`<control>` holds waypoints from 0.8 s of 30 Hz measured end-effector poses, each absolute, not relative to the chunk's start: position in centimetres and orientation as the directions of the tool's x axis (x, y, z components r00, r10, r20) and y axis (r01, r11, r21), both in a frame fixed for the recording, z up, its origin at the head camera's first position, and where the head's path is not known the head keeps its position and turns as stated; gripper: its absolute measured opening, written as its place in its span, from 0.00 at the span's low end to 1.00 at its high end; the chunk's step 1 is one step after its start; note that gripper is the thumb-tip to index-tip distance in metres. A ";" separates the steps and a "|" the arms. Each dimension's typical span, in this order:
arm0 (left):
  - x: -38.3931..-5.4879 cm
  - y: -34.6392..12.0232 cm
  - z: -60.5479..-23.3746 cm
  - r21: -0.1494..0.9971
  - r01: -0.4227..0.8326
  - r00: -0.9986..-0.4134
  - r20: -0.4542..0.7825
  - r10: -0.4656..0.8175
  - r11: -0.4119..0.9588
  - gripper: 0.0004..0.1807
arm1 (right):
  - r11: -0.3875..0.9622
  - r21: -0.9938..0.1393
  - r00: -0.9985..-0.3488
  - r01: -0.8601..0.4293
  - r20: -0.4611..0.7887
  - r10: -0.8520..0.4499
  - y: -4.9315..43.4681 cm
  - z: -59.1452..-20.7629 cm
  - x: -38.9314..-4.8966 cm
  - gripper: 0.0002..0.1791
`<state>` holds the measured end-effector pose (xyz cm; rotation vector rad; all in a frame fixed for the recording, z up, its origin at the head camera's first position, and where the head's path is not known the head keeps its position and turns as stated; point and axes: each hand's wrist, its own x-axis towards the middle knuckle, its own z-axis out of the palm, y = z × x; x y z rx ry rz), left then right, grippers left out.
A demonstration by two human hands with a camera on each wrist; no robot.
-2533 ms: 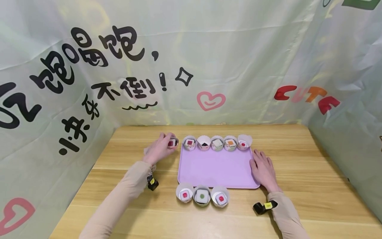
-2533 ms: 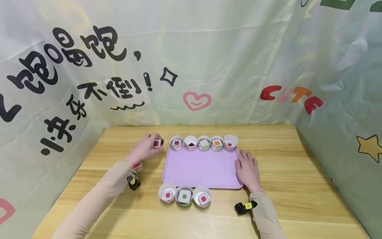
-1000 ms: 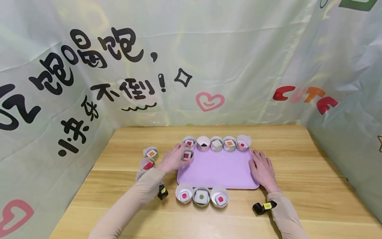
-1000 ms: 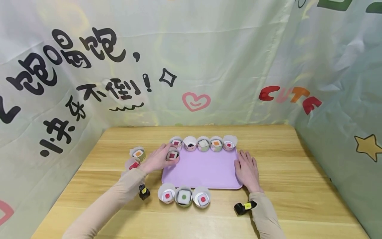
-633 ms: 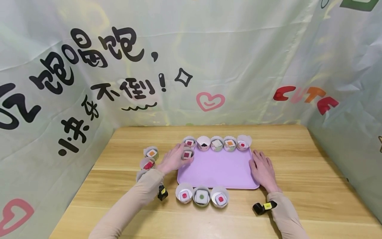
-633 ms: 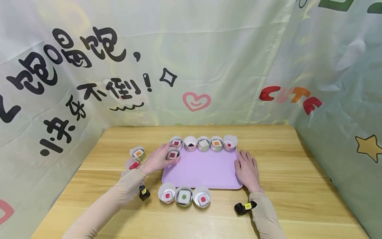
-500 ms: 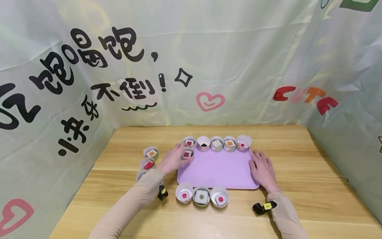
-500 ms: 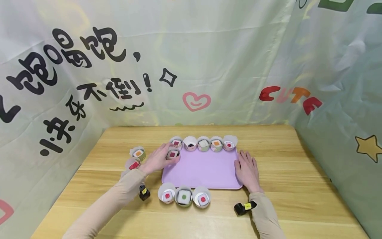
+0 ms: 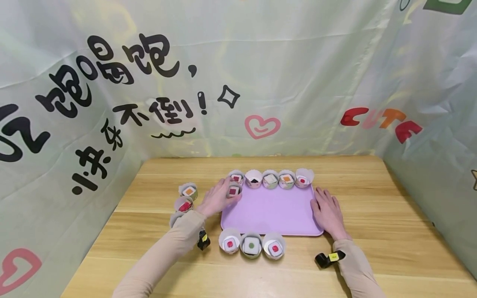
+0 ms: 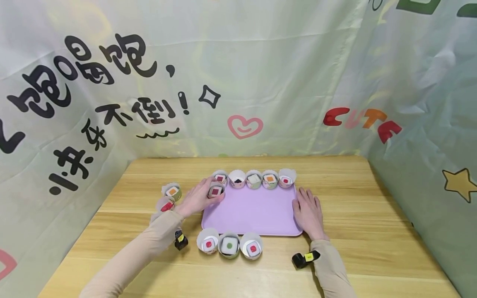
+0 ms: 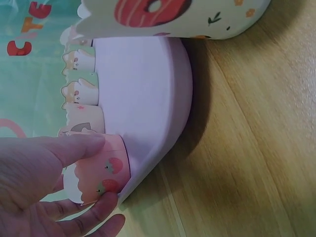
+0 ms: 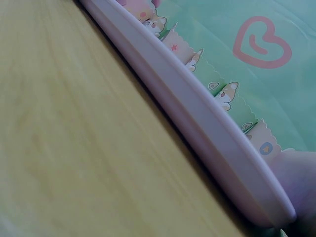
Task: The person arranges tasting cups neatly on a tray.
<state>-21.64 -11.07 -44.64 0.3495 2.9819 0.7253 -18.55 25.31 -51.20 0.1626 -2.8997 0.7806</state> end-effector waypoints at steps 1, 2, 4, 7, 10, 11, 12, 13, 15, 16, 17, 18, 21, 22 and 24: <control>-21.7 -11.1 -44.7 0.459 0.202 -0.974 0.000 0.228 0.865 0.42 | 0.860 -0.491 -0.985 -0.139 0.157 -0.069 25.3 -51.2 -18.5 0.29; -21.7 -11.0 -44.7 0.460 0.201 -0.974 -0.001 0.226 0.865 0.42 | 0.860 -0.491 -0.985 -0.139 0.157 -0.069 25.3 -51.2 -18.6 0.29; -21.7 -11.0 -44.7 0.460 0.200 -0.975 0.002 0.224 0.865 0.41 | 0.860 -0.492 -0.985 -0.138 0.157 -0.069 25.3 -51.2 -18.6 0.29; -21.7 -11.0 -44.7 0.455 0.208 -0.974 0.012 0.227 0.866 0.40 | 0.860 -0.491 -0.985 -0.139 0.158 -0.069 25.3 -51.2 -18.6 0.29; -21.8 -11.0 -44.7 0.452 0.212 -0.973 0.016 0.230 0.866 0.39 | 0.860 -0.491 -0.985 -0.139 0.159 -0.069 25.4 -51.3 -18.6 0.29; -21.8 -11.0 -44.7 0.451 0.212 -0.973 0.015 0.231 0.867 0.39 | 0.860 -0.490 -0.985 -0.140 0.159 -0.069 25.4 -51.3 -18.6 0.29; -21.9 -11.0 -44.7 0.451 0.211 -0.973 0.013 0.230 0.867 0.39 | 0.860 -0.490 -0.985 -0.139 0.159 -0.069 25.4 -51.3 -18.7 0.29; -21.9 -11.0 -44.7 0.449 0.210 -0.973 0.011 0.230 0.868 0.39 | 0.860 -0.491 -0.985 -0.139 0.158 -0.069 25.4 -51.3 -18.7 0.29; -21.9 -11.0 -44.7 0.444 0.207 -0.974 0.008 0.227 0.872 0.39 | 0.859 -0.493 -0.985 -0.138 0.155 -0.069 25.4 -51.3 -18.7 0.29; -21.9 -11.0 -44.6 0.442 0.206 -0.974 0.007 0.227 0.873 0.39 | 0.859 -0.493 -0.986 -0.137 0.153 -0.070 25.4 -51.3 -18.7 0.29; -21.9 -11.0 -44.6 0.439 0.205 -0.974 0.006 0.225 0.875 0.39 | 0.859 -0.494 -0.986 -0.136 0.151 -0.070 25.4 -51.3 -18.7 0.29; -21.8 -11.0 -44.6 0.438 0.205 -0.974 0.006 0.225 0.875 0.40 | 0.858 -0.495 -0.986 -0.136 0.149 -0.070 25.4 -51.3 -18.7 0.29; -21.8 -11.0 -44.7 0.433 0.205 -0.975 0.007 0.224 0.878 0.41 | 0.859 -0.495 -0.987 -0.134 0.145 -0.070 25.4 -51.3 -18.6 0.29; -21.8 -11.1 -44.7 0.432 0.204 -0.975 0.008 0.223 0.878 0.41 | 0.859 -0.495 -0.987 -0.134 0.144 -0.071 25.4 -51.3 -18.6 0.29; -21.8 -11.1 -44.7 0.433 0.204 -0.975 0.007 0.223 0.878 0.41 | 0.859 -0.493 -0.987 -0.135 0.147 -0.071 25.4 -51.2 -18.6 0.29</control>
